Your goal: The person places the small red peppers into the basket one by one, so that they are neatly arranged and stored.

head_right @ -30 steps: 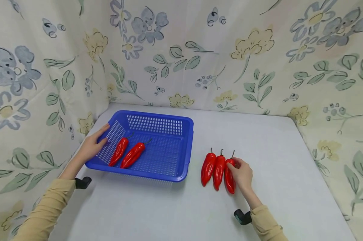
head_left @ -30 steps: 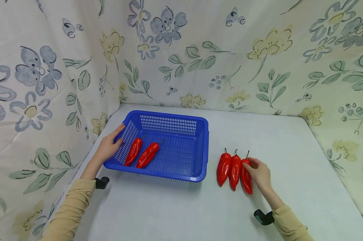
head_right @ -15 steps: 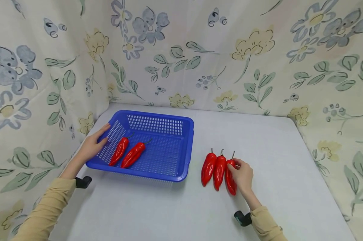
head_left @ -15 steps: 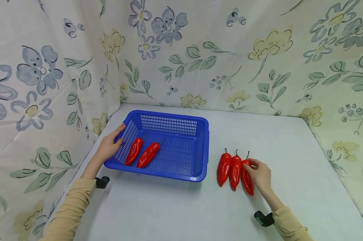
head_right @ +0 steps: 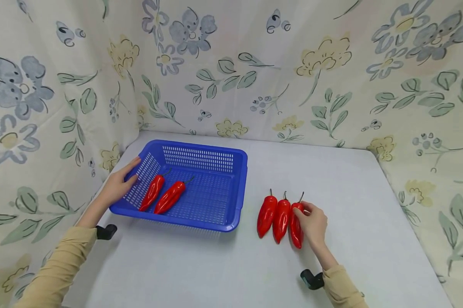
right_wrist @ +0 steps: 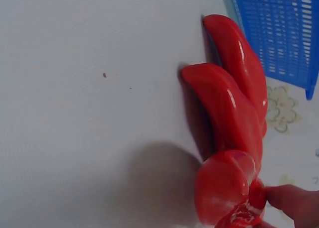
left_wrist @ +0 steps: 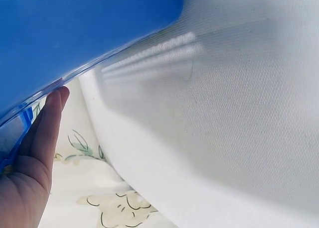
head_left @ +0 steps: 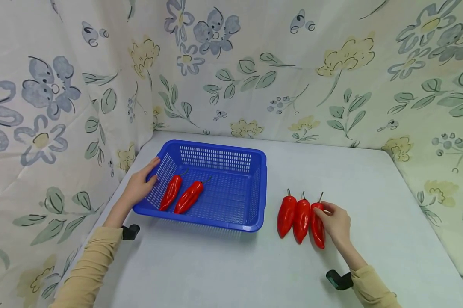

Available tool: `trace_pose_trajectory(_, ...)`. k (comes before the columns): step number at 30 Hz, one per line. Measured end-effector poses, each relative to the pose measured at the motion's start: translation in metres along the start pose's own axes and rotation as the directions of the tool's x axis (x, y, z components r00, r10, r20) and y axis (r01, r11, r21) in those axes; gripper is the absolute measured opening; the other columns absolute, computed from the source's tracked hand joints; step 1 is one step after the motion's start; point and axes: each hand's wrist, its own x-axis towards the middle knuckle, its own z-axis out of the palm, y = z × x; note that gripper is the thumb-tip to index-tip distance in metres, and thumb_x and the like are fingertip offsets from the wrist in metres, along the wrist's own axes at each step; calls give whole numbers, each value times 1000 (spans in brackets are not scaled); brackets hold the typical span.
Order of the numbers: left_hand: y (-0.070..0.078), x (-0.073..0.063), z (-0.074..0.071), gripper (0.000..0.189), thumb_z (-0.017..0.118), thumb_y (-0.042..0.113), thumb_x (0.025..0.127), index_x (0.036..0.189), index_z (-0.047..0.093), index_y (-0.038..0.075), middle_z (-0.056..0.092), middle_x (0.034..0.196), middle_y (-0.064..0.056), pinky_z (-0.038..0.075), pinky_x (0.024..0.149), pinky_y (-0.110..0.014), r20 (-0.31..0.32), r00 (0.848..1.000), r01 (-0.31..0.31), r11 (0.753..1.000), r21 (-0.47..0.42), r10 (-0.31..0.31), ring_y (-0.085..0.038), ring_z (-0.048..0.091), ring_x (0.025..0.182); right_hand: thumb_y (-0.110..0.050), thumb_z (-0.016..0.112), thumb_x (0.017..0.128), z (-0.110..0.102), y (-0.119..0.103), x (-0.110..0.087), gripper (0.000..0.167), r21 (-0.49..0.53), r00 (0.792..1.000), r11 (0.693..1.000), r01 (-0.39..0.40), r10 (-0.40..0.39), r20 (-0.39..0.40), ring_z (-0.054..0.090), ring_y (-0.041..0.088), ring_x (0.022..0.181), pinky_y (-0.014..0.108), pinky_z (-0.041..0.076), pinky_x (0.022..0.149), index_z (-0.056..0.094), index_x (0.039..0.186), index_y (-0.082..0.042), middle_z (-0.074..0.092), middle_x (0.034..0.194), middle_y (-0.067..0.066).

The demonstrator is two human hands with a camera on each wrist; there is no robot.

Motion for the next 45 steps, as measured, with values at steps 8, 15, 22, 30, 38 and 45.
trace_pose_trajectory(8,0,0,0,54,47,8,95,147,34,9,29,155,-11,30,108,-62,3,1000,12,1000,-2,-12,-43,34,137,-23,54,94,-8,-2,-1,46,15,999,1000,14,-13,-50,58,45,109,50,55,84,52,130,6,57,124,30)
trace_pose_trajectory(15,-1,1,1,54,47,8,95,147,34,9,30,155,-11,30,108,-61,3,1000,13,1000,-1,-13,-43,33,137,-27,56,93,-13,-4,-2,49,44,997,999,14,-11,-73,58,45,107,51,55,82,54,128,6,57,123,31)
trace_pose_trajectory(22,-1,1,1,54,47,8,95,147,34,9,29,155,-11,29,108,-62,0,1000,8,1000,-1,-8,-43,34,137,-24,54,94,-19,-10,-5,47,52,999,999,-5,7,-50,58,44,111,43,57,84,52,131,5,58,124,29)
trace_pose_trajectory(30,0,1,1,54,48,7,95,147,34,9,29,155,-10,29,108,-62,1,1000,10,1000,0,-10,-43,34,137,-30,54,95,-24,-22,-6,50,86,999,996,-35,38,-36,57,40,114,36,57,85,50,134,1,56,129,26)
trace_pose_trajectory(38,1,0,0,54,48,7,95,147,34,9,29,155,-10,29,108,-62,5,1000,8,1000,-3,-8,-43,33,137,-37,53,95,-31,-37,-11,55,145,999,989,-39,38,7,66,22,96,20,56,79,48,138,-2,57,129,24)
trace_pose_trajectory(45,1,0,0,54,47,8,95,147,34,9,29,155,-11,30,107,-63,6,1000,2,1000,4,-2,-44,35,136,-40,53,94,-39,-60,-14,59,244,997,967,-68,54,63,57,5,93,12,53,76,44,141,-6,53,134,21)
